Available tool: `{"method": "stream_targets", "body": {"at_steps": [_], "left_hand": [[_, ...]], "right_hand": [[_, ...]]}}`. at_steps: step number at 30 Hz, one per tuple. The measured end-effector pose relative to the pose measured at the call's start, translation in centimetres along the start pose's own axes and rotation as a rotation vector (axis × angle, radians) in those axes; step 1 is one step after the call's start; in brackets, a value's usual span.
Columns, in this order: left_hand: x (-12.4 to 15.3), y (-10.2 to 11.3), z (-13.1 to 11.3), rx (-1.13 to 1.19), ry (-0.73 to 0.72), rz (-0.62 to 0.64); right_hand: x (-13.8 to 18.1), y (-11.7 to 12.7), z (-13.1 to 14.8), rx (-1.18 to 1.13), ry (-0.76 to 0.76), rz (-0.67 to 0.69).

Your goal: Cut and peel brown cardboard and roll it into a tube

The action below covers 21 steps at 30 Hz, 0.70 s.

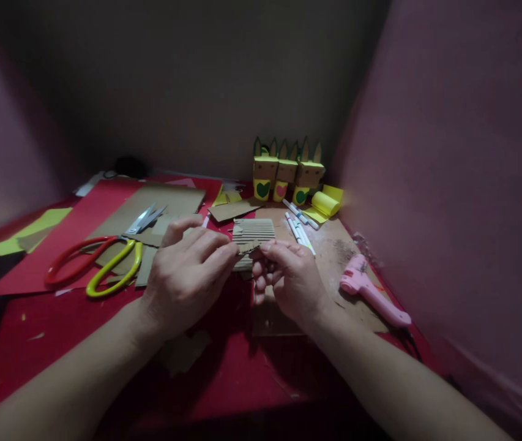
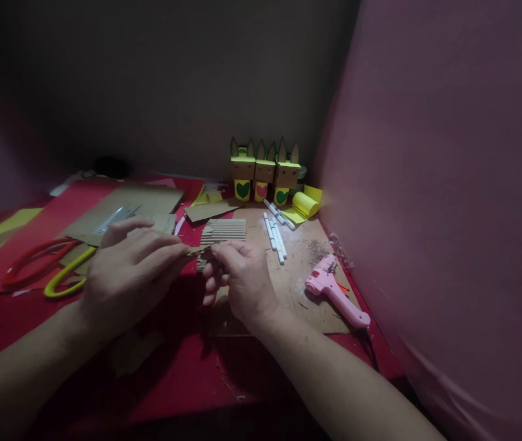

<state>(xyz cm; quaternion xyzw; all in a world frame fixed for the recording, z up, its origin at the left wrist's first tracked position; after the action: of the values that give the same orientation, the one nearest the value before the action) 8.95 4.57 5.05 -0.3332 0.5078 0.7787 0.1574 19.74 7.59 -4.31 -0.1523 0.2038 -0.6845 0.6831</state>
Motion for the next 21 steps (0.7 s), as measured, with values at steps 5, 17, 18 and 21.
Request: {"method": "stream_targets", "body": {"at_steps": [5,17,18,21], "left_hand": [[0.1,-0.1,0.1,0.000,0.005,0.007],[0.2,-0.9,0.2,0.009,0.025,0.056],[0.1,-1.3,0.2,0.045,0.037,0.078],[0.2,-2.7,0.2,0.221,0.094,0.151]], "right_hand": [[-0.1,-0.1,-0.2,-0.029,-0.008,0.008],[0.1,0.3,-0.7,-0.030,-0.055,-0.041],[0.1,0.2,-0.7,-0.029,-0.051,-0.047],[0.1,-0.1,-0.4,-0.024,0.001,-0.039]]}}
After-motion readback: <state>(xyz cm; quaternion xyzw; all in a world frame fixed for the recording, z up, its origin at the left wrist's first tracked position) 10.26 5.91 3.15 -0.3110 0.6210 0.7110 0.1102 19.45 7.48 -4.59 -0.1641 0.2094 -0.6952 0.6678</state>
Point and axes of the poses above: each hand's wrist, its own x-axis away from the middle knuckle, its own y-axis out of the back of the hand, z = x × y, the point moved 10 cm from there along -x, towards the middle knuckle, and after that the axes turned 10 degrees about z, right-handed, at the moved point
